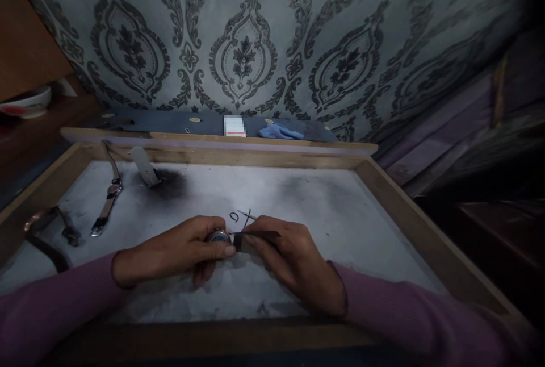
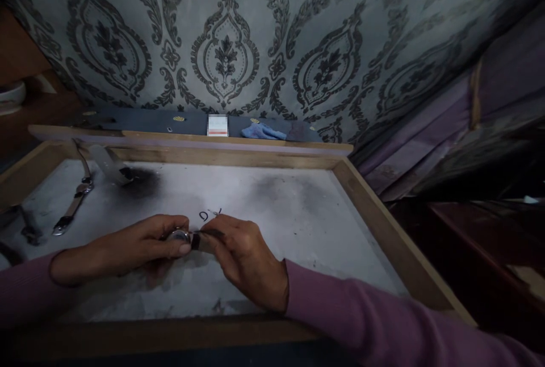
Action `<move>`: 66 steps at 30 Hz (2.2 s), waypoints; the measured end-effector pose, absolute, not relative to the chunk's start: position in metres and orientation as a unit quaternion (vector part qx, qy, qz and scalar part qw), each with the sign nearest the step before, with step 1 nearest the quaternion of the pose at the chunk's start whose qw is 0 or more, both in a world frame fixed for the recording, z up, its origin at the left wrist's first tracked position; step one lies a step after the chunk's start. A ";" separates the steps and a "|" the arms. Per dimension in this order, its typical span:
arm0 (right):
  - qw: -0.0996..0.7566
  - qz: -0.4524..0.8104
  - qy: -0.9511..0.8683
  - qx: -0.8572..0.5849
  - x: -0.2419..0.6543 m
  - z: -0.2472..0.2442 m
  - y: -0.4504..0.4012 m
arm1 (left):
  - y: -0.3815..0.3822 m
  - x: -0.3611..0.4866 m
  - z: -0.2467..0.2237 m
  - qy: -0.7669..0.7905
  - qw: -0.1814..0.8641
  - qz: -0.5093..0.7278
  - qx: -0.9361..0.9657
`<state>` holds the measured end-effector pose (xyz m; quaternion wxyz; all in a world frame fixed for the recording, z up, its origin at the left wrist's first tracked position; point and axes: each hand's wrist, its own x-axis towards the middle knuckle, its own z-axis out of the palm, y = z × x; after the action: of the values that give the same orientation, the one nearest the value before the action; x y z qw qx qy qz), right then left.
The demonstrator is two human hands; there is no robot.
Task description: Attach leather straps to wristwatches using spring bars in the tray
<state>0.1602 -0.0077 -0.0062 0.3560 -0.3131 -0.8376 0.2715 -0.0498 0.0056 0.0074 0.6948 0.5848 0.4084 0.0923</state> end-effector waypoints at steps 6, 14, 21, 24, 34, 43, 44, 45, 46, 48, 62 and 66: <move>0.368 0.278 -0.826 -0.325 0.161 -0.006 -0.007 | 0.004 -0.049 0.006 0.398 0.681 0.122 0.602; 0.364 0.260 -0.839 -0.312 0.162 -0.009 -0.005 | 0.004 -0.041 0.012 0.405 0.675 0.163 0.594; 0.356 0.268 -0.843 -0.302 0.161 -0.011 -0.006 | 0.004 -0.042 0.009 0.419 0.686 0.154 0.574; 0.359 0.268 -0.841 -0.303 0.160 -0.010 -0.007 | 0.004 -0.042 0.009 0.425 0.692 0.151 0.563; 0.377 0.283 -0.819 -0.328 0.157 -0.011 -0.009 | 0.005 -0.038 0.014 0.464 0.692 0.133 0.537; 0.385 0.311 -0.795 -0.349 0.154 -0.014 -0.010 | 0.006 -0.036 0.012 0.473 0.690 0.141 0.530; 0.388 0.316 -0.793 -0.348 0.154 -0.013 -0.010 | 0.006 -0.036 0.012 0.471 0.690 0.141 0.531; 0.391 0.319 -0.791 -0.346 0.153 -0.013 -0.010 | 0.006 -0.036 0.012 0.470 0.691 0.140 0.532; 0.393 0.319 -0.791 -0.345 0.153 -0.012 -0.010 | 0.006 -0.035 0.013 0.470 0.691 0.137 0.532; 0.392 0.321 -0.790 -0.346 0.153 -0.012 -0.011 | 0.006 -0.035 0.013 0.470 0.693 0.136 0.530; 0.384 0.292 -0.814 -0.322 0.157 -0.014 -0.010 | 0.008 -0.034 0.014 0.478 0.698 0.145 0.513; 0.393 0.299 -0.811 -0.314 0.156 -0.015 -0.010 | 0.008 -0.034 0.014 0.483 0.694 0.137 0.516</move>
<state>0.1563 -0.0100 -0.0148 0.3930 -0.3142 -0.8109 0.2989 -0.0337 0.0080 0.0140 0.6939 0.5160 0.4832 0.1367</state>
